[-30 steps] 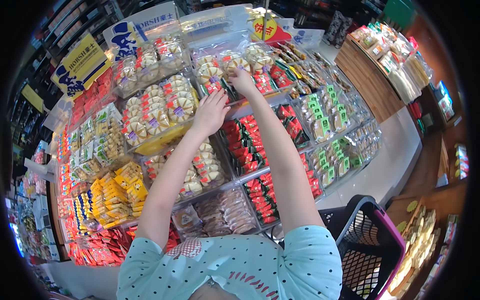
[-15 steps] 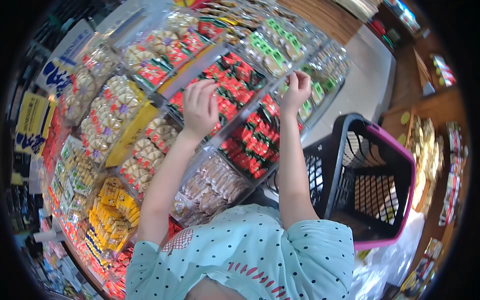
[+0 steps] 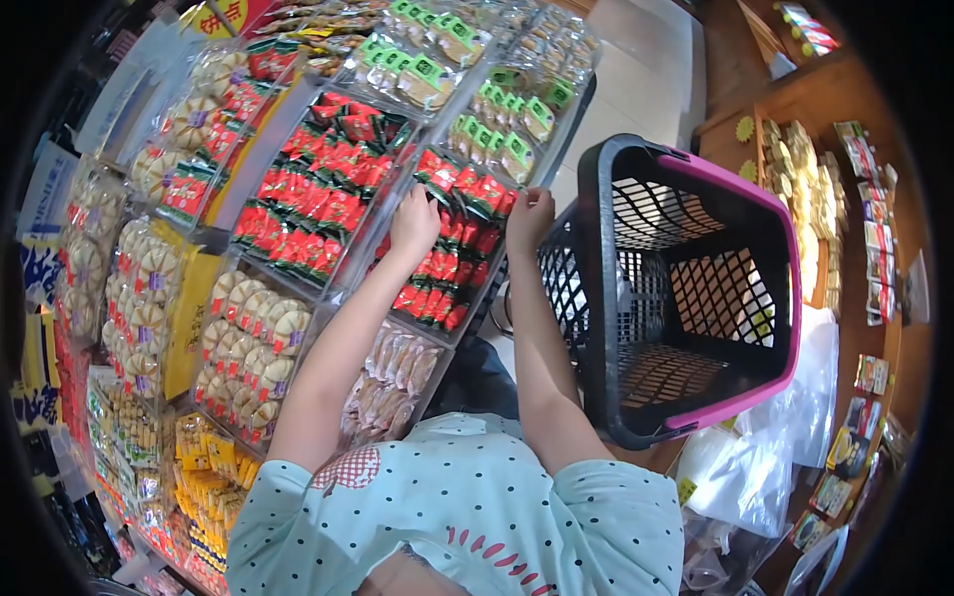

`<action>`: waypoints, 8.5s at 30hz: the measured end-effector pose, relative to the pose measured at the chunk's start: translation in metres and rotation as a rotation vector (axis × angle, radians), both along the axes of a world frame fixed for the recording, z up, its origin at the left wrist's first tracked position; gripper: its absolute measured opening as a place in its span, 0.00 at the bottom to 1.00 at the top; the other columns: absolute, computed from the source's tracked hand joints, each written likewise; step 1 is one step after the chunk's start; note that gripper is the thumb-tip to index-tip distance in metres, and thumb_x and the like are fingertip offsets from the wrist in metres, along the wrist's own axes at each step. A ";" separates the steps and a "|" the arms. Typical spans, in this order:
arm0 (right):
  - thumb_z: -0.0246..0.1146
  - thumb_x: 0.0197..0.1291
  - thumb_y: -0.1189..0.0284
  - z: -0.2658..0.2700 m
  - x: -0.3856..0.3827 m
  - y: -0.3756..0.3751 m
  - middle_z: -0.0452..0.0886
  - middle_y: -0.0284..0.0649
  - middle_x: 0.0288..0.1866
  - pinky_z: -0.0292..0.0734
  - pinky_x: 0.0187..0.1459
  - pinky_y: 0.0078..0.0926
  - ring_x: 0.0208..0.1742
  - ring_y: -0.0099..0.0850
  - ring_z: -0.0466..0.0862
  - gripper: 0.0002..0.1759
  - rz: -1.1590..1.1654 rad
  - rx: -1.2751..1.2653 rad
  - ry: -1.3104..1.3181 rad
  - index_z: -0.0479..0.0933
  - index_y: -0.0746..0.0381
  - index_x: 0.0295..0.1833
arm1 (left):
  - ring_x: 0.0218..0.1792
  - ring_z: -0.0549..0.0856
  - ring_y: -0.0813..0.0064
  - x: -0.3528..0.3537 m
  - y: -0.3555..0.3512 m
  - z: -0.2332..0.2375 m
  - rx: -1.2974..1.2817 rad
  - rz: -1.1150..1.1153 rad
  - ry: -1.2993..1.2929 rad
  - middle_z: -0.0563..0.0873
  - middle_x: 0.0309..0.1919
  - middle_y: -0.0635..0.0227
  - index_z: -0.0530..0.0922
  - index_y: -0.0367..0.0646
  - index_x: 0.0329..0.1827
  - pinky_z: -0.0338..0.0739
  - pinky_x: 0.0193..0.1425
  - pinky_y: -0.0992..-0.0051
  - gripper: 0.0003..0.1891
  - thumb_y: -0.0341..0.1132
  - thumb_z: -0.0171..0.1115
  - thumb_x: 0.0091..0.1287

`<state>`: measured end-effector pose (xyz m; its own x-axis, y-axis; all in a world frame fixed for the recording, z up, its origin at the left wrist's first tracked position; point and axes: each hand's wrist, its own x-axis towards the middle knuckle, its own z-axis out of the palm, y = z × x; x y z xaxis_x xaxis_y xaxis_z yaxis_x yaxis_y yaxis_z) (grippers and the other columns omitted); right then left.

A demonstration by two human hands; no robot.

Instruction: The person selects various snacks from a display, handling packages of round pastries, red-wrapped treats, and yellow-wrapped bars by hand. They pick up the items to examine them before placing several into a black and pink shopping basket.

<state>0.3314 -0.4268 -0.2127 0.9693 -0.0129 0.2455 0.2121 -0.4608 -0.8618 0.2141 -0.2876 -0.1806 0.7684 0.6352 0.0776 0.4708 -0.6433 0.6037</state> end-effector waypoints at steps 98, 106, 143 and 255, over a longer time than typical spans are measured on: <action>0.63 0.47 0.70 -0.015 0.000 0.017 0.79 0.56 0.37 0.74 0.42 0.39 0.40 0.49 0.80 0.19 0.203 -0.178 0.081 0.76 0.72 0.42 | 0.39 0.81 0.50 0.007 -0.016 0.023 -0.054 -0.063 -0.088 0.80 0.37 0.52 0.73 0.35 0.38 0.76 0.40 0.56 0.08 0.32 0.56 0.61; 0.70 0.39 0.61 -0.019 0.002 0.027 0.78 0.53 0.49 0.74 0.51 0.34 0.50 0.45 0.79 0.37 0.522 -0.421 -0.035 0.70 0.67 0.55 | 0.39 0.84 0.51 0.048 -0.009 -0.002 -0.145 -0.036 0.199 0.84 0.34 0.49 0.78 0.36 0.38 0.79 0.44 0.58 0.10 0.34 0.56 0.60; 0.72 0.41 0.64 0.248 -0.069 0.384 0.77 0.51 0.40 0.72 0.46 0.34 0.42 0.42 0.78 0.30 0.857 0.098 -0.456 0.70 0.72 0.46 | 0.56 0.69 0.60 -0.062 0.263 0.159 0.475 0.496 -0.122 0.77 0.46 0.59 0.83 0.42 0.33 0.64 0.57 0.61 0.09 0.34 0.56 0.56; 0.60 0.60 0.67 0.059 0.014 0.048 0.78 0.39 0.43 0.70 0.40 0.30 0.42 0.33 0.79 0.11 0.334 1.235 0.785 0.71 0.59 0.45 | 0.34 0.81 0.57 -0.192 -0.013 0.094 0.096 -0.009 -0.424 0.79 0.31 0.59 0.74 0.39 0.36 0.75 0.37 0.65 0.08 0.21 0.58 0.54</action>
